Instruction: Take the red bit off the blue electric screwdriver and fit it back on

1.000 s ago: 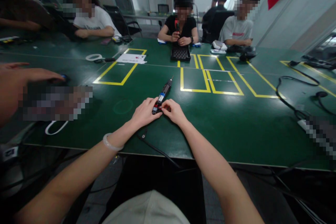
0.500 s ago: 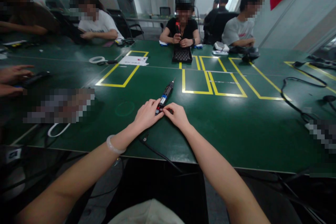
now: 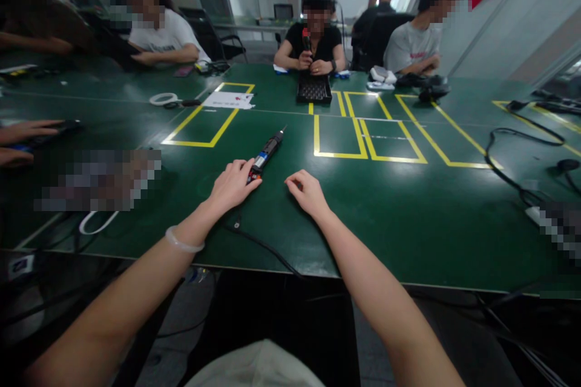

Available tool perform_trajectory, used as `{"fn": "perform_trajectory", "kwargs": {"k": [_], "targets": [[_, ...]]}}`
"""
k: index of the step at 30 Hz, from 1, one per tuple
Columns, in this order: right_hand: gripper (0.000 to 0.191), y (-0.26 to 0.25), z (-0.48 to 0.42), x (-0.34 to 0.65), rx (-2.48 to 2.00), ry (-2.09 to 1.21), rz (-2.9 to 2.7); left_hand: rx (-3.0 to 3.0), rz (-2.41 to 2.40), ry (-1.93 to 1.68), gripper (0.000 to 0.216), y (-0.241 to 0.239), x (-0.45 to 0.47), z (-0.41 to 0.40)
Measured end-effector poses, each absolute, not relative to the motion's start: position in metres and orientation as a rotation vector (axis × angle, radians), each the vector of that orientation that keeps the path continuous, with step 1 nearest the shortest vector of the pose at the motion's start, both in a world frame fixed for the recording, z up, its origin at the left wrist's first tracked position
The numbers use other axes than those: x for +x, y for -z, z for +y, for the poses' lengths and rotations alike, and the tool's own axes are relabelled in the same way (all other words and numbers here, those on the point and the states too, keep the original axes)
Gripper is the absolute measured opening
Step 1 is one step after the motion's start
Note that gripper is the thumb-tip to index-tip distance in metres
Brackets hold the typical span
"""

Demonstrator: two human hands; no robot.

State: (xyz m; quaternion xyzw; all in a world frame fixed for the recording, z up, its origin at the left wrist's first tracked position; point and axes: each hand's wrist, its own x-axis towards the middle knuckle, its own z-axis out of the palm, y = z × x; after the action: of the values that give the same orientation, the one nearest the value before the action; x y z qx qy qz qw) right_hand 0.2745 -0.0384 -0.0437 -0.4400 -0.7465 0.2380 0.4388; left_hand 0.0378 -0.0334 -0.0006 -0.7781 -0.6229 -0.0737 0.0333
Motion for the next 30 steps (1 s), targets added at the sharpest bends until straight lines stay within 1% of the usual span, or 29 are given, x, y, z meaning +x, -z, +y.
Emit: {"fn": "perform_trajectory", "kwargs": {"k": [7, 12, 18, 24, 27, 30], "targets": [[0.016, 0.043, -0.039, 0.272, -1.094, -0.625, -1.889, -2.199, -2.169, 0.184, 0.063, 0.001, -0.026, -0.007], [0.016, 0.045, -0.039, 0.272, -1.107, -0.629, -1.871, -2.039, -2.254, 0.179, 0.063, 0.001, -0.063, 0.003], [0.016, 0.045, -0.039, 0.272, -1.11, -0.629, -1.871, -1.919, -2.255, 0.374, 0.051, 0.0, -0.069, 0.002], [0.016, 0.044, -0.04, 0.272, -1.109, -0.638, -1.881, -1.943, -2.248, 0.376, 0.038, 0.002, -0.067, -0.001], [0.017, 0.045, -0.039, 0.272, -1.118, -0.657, -1.872, -1.885, -2.291, 0.479, 0.034, -0.001, -0.068, 0.0], [0.019, 0.046, -0.038, 0.273, -1.123, -0.731, -1.818, -1.911, -2.22, 0.734, 0.033, -0.006, -0.059, 0.0]]}}
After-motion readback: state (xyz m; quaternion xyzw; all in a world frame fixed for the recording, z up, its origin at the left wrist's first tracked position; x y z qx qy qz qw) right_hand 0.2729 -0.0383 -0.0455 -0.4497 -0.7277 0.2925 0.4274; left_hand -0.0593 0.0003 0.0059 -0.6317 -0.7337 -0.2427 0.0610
